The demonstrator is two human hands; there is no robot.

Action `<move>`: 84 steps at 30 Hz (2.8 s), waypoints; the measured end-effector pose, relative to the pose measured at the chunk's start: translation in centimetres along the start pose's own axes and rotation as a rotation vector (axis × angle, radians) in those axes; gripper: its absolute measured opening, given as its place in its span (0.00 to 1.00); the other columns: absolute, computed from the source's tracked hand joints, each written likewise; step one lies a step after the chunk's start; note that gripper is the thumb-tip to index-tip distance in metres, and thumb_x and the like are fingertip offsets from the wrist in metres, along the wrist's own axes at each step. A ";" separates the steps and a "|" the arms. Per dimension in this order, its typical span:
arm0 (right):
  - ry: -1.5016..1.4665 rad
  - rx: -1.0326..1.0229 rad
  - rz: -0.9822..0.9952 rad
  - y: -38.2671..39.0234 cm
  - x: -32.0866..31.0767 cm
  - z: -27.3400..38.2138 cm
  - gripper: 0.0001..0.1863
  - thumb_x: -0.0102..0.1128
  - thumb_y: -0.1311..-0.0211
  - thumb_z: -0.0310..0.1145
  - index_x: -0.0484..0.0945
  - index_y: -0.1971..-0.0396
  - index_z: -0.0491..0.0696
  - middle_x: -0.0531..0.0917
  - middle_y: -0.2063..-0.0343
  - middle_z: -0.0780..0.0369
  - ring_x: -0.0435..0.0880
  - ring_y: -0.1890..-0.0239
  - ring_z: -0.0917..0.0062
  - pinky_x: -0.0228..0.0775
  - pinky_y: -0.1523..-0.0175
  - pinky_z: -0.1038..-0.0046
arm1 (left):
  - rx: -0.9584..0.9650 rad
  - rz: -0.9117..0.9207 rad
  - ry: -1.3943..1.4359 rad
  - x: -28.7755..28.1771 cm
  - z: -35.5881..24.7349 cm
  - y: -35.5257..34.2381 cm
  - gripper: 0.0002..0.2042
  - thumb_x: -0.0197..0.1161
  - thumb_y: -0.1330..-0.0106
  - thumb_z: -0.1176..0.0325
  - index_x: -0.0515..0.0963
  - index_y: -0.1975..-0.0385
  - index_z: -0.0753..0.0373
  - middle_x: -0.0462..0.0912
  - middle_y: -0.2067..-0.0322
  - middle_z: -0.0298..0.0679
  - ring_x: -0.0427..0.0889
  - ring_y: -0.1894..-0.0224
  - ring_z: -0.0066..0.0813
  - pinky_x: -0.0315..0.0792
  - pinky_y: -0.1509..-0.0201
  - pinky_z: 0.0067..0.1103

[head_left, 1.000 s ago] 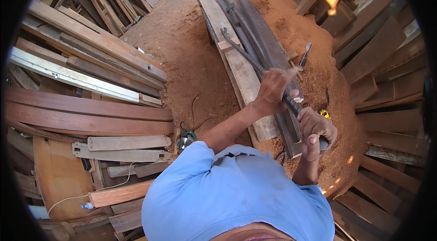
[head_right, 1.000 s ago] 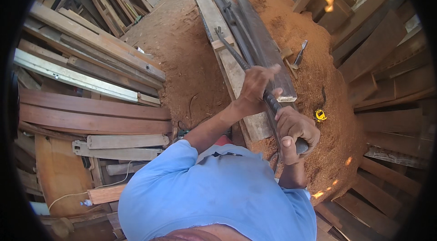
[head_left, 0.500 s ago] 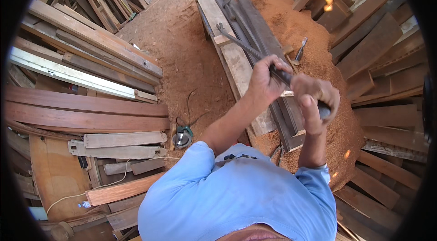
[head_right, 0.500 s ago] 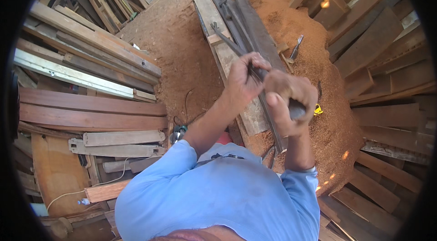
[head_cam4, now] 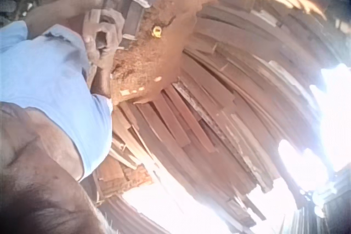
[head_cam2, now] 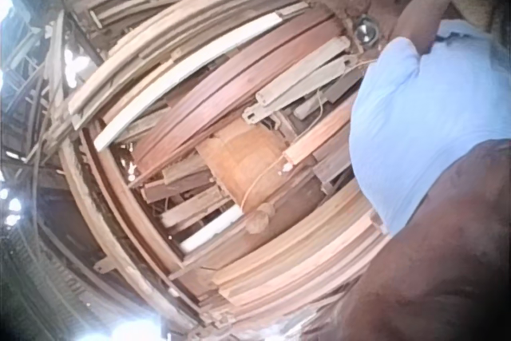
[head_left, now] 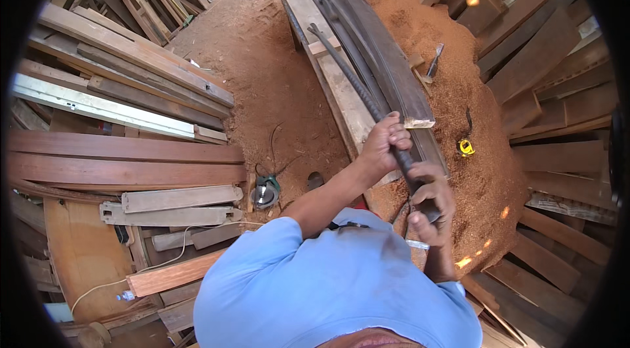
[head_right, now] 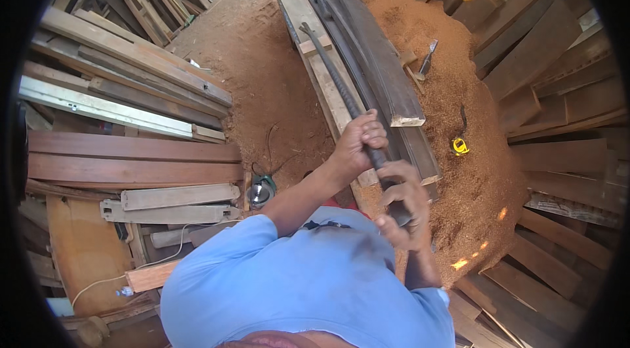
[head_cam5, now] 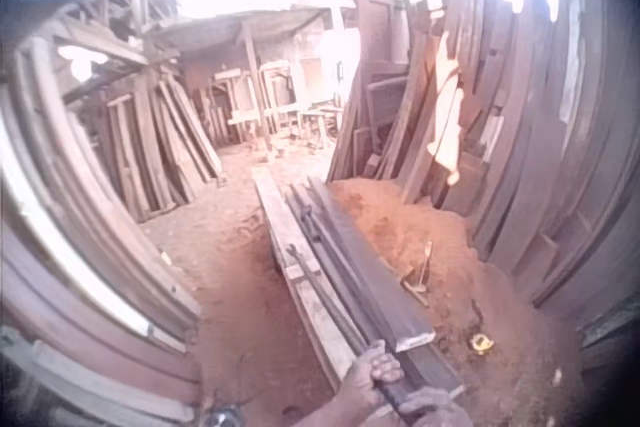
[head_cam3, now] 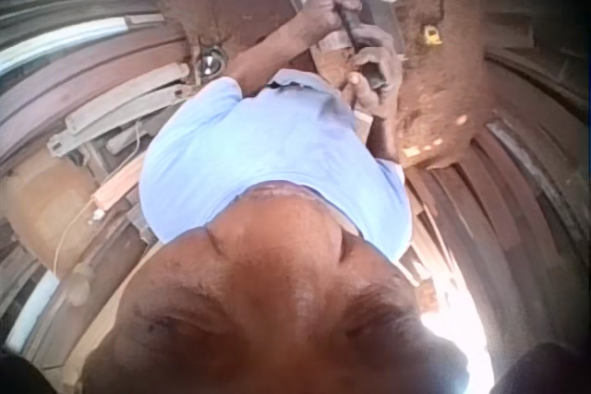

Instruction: The person uses a long metal rod as a lever to bend a thick steel rebar on a wooden plank. They repeatedly position the rod under the rebar and apply downward force to curve the metal, adjusting the position of the rebar between bends.

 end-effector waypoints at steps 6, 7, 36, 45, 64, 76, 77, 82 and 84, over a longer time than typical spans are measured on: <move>0.119 -0.160 0.121 -5.1 -0.4 1.3 0.19 0.71 0.44 0.48 0.78 0.79 0.47 0.87 0.71 0.58 0.86 0.56 0.61 0.69 0.38 0.51 | -0.009 -0.081 0.026 3.1 -0.4 -1.1 0.12 0.58 0.27 0.72 0.66 0.75 0.54 0.64 0.84 0.25 0.67 0.83 0.14 0.68 0.78 0.17; 0.009 -0.150 0.155 -6.1 0.1 1.5 0.20 0.70 0.42 0.48 0.77 0.78 0.48 0.85 0.75 0.60 0.86 0.61 0.63 0.70 0.40 0.51 | -0.049 -0.058 0.063 3.6 -1.4 -1.0 0.13 0.57 0.27 0.71 0.66 0.76 0.54 0.64 0.84 0.26 0.67 0.82 0.15 0.68 0.77 0.18; 0.148 -0.037 -0.038 -1.2 0.8 0.3 0.24 0.71 0.47 0.56 0.82 0.76 0.47 0.88 0.73 0.59 0.87 0.63 0.60 0.70 0.38 0.47 | 0.153 -0.122 -0.345 -0.7 -0.6 0.4 0.16 0.61 0.24 0.57 0.71 0.68 0.63 0.76 0.75 0.38 0.80 0.78 0.31 0.81 0.71 0.32; 0.087 -0.184 -0.297 -2.4 -0.3 -0.3 0.24 0.49 0.24 0.37 0.73 0.84 0.44 0.79 0.83 0.61 0.85 0.70 0.69 0.78 0.45 0.49 | 1.390 0.068 -2.066 1.1 -5.2 5.2 0.29 0.66 0.36 0.54 0.68 0.42 0.68 0.75 0.50 0.55 0.73 0.43 0.47 0.64 0.38 0.41; -0.112 -0.214 0.679 -10.2 3.1 2.7 0.29 0.66 0.37 0.56 0.71 0.86 0.49 0.72 0.86 0.65 0.75 0.80 0.69 0.67 0.60 0.65 | 0.823 0.982 -2.362 8.3 -9.8 2.3 0.20 0.71 0.56 0.70 0.76 0.59 0.54 0.83 0.78 0.33 0.85 0.73 0.41 0.73 0.72 0.35; -0.259 -0.202 0.260 -18.8 0.5 2.9 0.28 0.65 0.37 0.45 0.63 0.90 0.48 0.62 0.90 0.67 0.63 0.86 0.79 0.54 0.76 0.72 | 1.394 0.518 -2.041 13.9 -9.7 -1.8 0.17 0.75 0.50 0.69 0.80 0.59 0.55 0.85 0.76 0.36 0.88 0.71 0.35 0.80 0.66 0.28; -0.263 -0.211 0.259 -19.3 0.4 3.0 0.28 0.64 0.37 0.45 0.62 0.90 0.48 0.62 0.90 0.67 0.63 0.86 0.79 0.53 0.76 0.72 | 1.405 0.487 -2.007 14.1 -9.7 -2.5 0.16 0.73 0.51 0.71 0.80 0.60 0.53 0.85 0.76 0.37 0.88 0.71 0.39 0.79 0.66 0.31; -0.263 -0.199 0.229 -18.2 -0.2 2.3 0.28 0.63 0.36 0.45 0.63 0.90 0.48 0.63 0.89 0.67 0.62 0.85 0.79 0.53 0.76 0.72 | 1.450 0.499 -1.969 13.7 -8.6 -2.5 0.13 0.71 0.51 0.70 0.80 0.65 0.54 0.85 0.76 0.37 0.87 0.71 0.43 0.78 0.66 0.34; -0.243 -0.222 0.224 -16.2 -0.4 2.2 0.28 0.63 0.37 0.45 0.63 0.90 0.48 0.64 0.89 0.66 0.64 0.85 0.77 0.54 0.75 0.71 | 1.486 0.560 -1.956 12.3 -7.6 -2.5 0.12 0.73 0.52 0.68 0.80 0.67 0.55 0.85 0.77 0.36 0.86 0.72 0.41 0.77 0.67 0.33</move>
Point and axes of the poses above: each hand's wrist, its own y-axis away from the middle knuckle, its own x-axis out of the palm, z = x × y, the point moved 3 cm from there along -y, towards the middle knuckle
